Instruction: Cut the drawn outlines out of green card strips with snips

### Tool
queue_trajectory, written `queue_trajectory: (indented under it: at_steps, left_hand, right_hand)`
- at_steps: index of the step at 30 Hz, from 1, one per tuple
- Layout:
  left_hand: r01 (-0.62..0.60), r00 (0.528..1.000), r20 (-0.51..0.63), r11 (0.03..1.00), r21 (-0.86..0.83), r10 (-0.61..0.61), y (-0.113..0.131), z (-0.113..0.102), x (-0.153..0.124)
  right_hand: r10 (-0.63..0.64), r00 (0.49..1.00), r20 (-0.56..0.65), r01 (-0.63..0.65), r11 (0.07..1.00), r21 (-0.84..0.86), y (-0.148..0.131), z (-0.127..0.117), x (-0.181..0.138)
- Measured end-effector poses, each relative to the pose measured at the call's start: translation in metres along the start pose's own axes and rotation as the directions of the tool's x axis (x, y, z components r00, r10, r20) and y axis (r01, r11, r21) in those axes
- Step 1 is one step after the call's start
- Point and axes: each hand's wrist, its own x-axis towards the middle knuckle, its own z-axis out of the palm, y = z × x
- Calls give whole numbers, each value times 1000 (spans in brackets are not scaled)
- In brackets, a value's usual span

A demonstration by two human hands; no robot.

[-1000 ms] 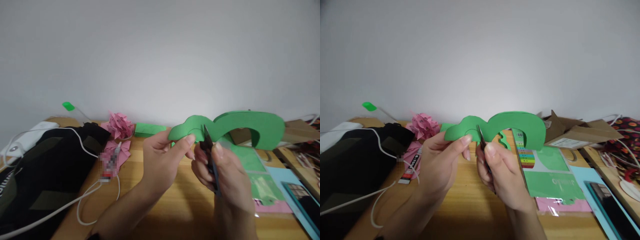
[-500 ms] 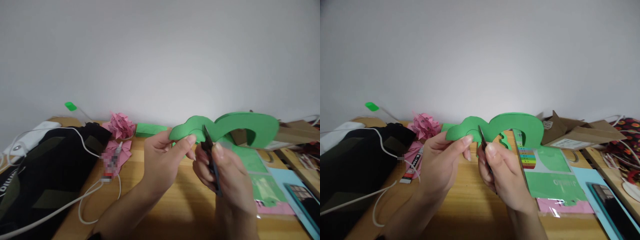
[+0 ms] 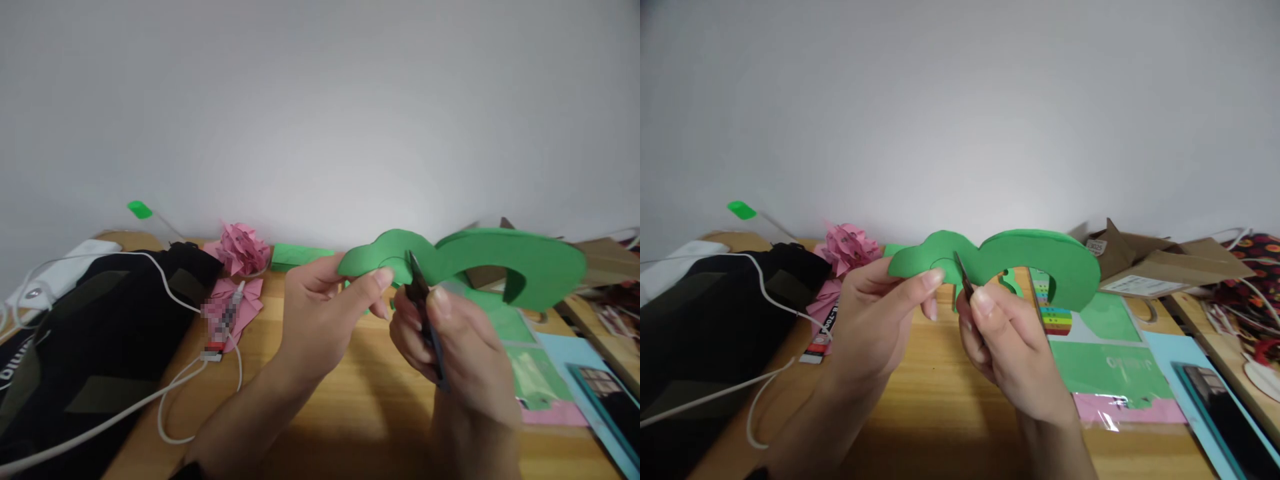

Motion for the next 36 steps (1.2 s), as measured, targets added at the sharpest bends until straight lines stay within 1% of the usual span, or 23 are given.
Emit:
queue_trajectory:
  at_steps: [5, 12, 17, 22, 28, 33, 36]
  left_hand:
    - [1, 1000, 4, 1000, 10, -1, 0, 0, 0]
    - [4, 1000, 5, 999, 37, -4, 3, -2, 1]
    - [19, 999, 33, 999, 30, -20, 4, -4, 2]
    - [39, 998, 50, 997, 60, -42, 7, -10, 2]
    - [11, 993, 116, 997, 73, -19, 11, -15, 3]
    - [15, 991, 131, 995, 101, -28, 15, -16, 4]
    - [21, 990, 136, 992, 126, -38, 18, -16, 6]
  right_hand:
    - [3, 998, 67, -3, 1000, -1, 2, -5, 0]
    - [-6, 997, 75, 5, 1000, 4, -1, -3, 0]
    - [-7, 1000, 30, 7, 1000, -5, -3, -2, 1]
    - [-15, 995, 102, 17, 1000, -18, -2, -7, 0]
    - [3, 995, 103, 0, 999, -33, -3, -7, -1]
    - [5, 992, 126, 5, 997, -74, -5, -9, -1]
    - [36, 989, 144, -23, 996, -91, -5, -10, -1]
